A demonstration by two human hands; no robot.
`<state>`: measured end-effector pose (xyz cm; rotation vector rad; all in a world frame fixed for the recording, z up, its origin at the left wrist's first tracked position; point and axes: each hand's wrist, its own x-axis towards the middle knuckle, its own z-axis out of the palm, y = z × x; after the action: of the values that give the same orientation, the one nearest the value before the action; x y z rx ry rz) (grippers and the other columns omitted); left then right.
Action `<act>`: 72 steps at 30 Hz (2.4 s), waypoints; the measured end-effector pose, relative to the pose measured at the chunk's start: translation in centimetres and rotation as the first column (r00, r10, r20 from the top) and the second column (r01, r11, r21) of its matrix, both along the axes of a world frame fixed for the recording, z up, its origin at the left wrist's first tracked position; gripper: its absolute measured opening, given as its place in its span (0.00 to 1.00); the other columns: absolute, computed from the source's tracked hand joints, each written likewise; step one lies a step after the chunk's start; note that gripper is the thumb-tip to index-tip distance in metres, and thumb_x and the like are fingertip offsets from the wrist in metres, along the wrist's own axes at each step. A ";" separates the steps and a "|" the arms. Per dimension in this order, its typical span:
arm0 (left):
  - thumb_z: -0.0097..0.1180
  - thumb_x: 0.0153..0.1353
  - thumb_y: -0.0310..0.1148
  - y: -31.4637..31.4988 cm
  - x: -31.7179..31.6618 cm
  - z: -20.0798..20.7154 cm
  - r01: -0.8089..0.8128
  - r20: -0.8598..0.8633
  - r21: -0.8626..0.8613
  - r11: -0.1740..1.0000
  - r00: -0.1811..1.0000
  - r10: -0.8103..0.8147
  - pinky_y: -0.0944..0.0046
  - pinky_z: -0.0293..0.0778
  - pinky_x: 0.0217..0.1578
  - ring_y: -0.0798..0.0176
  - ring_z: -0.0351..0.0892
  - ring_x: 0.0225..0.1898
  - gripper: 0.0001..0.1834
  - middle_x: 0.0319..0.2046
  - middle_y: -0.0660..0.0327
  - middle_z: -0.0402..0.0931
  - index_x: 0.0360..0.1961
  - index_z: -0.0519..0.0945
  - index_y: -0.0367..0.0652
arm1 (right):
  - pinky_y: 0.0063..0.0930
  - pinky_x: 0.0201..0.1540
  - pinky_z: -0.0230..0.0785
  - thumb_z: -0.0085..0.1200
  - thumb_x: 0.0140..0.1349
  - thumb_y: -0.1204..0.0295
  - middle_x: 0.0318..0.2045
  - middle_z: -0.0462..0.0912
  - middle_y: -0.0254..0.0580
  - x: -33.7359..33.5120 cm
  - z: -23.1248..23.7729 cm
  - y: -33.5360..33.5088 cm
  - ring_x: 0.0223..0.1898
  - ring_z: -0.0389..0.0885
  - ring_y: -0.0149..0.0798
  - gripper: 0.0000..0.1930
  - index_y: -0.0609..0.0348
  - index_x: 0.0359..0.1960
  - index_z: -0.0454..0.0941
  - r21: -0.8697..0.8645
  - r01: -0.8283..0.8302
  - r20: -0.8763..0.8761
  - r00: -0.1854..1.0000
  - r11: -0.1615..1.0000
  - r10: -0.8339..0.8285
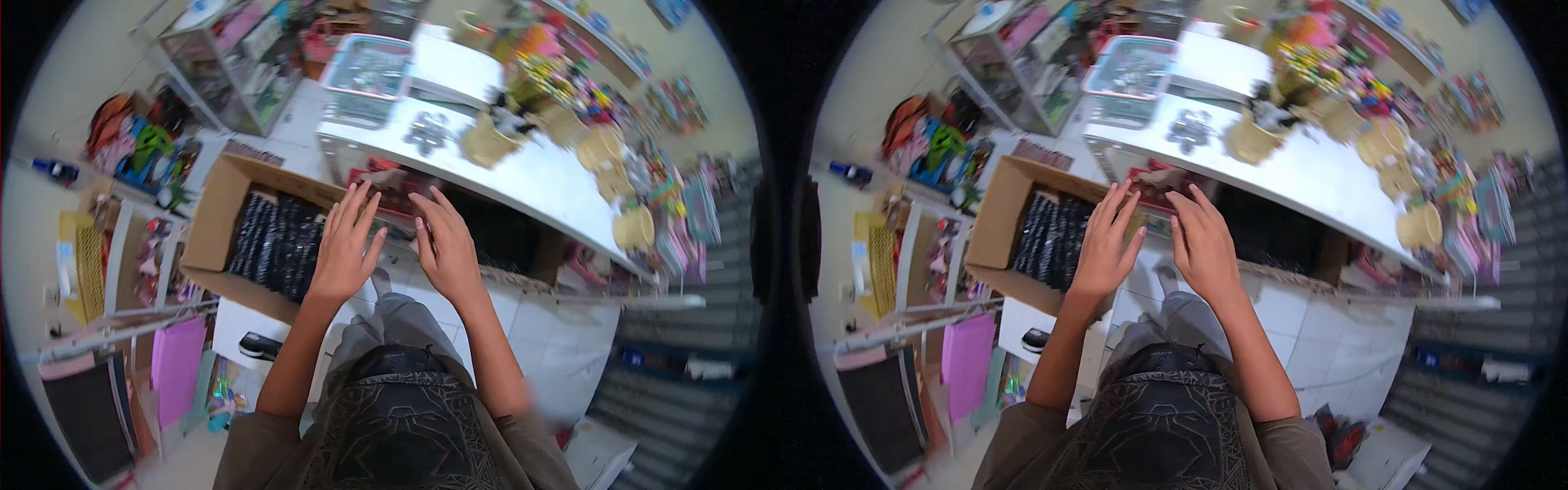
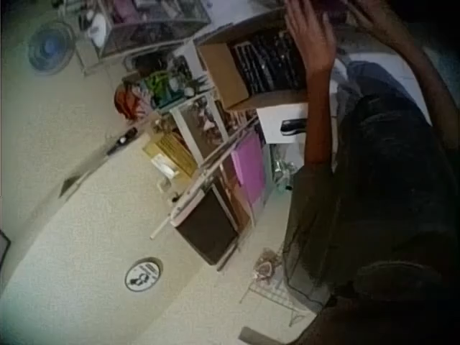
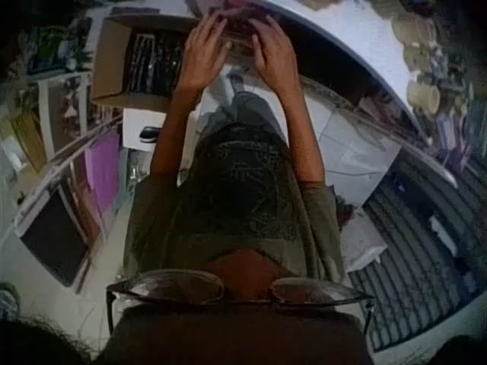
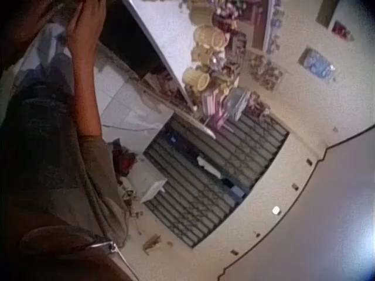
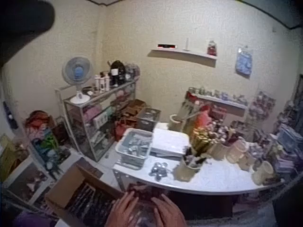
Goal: The recorder prepares stationery items and pens, packages them safely inside a black bubble wrap protective sleeve, and organizes the orders into a large shipping box.
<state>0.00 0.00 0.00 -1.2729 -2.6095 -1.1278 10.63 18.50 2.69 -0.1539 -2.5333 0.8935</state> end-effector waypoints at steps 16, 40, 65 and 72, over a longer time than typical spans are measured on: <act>0.64 0.75 0.34 15.9 13.1 0.6 0.462 -0.091 0.013 0.887 0.884 -0.459 0.43 0.58 0.81 0.42 0.61 0.84 0.32 0.82 0.51 0.66 0.78 0.74 0.41 | 0.56 0.76 0.66 0.55 0.79 0.71 0.63 0.85 0.59 22.9 -2.4 10.0 0.76 0.73 0.66 0.21 0.65 0.69 0.80 -0.027 0.574 -0.005 0.819 0.818 -0.574; 0.63 0.74 0.37 19.7 19.5 -20.0 0.273 0.124 -0.515 0.812 0.962 -0.245 0.44 0.76 0.56 0.51 0.86 0.55 0.11 0.46 0.60 0.87 0.51 0.92 0.51 | 0.51 0.60 0.71 0.61 0.70 0.71 0.40 0.93 0.45 28.8 -24.9 20.9 0.49 0.89 0.51 0.11 0.50 0.49 0.92 0.034 0.270 0.358 0.896 0.962 -0.264; 0.62 0.65 0.23 18.8 23.1 -21.5 0.306 0.114 -0.450 0.839 0.951 -0.286 0.42 0.66 0.69 0.50 0.83 0.55 0.24 0.47 0.59 0.84 0.62 0.87 0.50 | 0.54 0.64 0.83 0.78 0.58 0.71 0.70 0.71 0.54 23.7 -32.2 24.9 0.66 0.80 0.62 0.37 0.48 0.70 0.75 0.199 0.474 0.578 0.650 0.858 -0.493; 0.60 0.54 0.17 21.9 25.7 -21.2 0.255 0.139 -0.469 0.846 0.967 -0.214 0.42 0.66 0.71 0.49 0.82 0.59 0.37 0.53 0.56 0.84 0.69 0.82 0.49 | 0.55 0.63 0.83 0.78 0.59 0.70 0.58 0.82 0.53 24.4 -32.4 28.4 0.66 0.80 0.60 0.32 0.51 0.65 0.78 0.094 0.547 0.672 0.582 0.832 -0.458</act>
<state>25.68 21.92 -21.21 -1.7044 -2.9810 -0.5533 35.04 46.88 -29.69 -1.4194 -2.7738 0.8415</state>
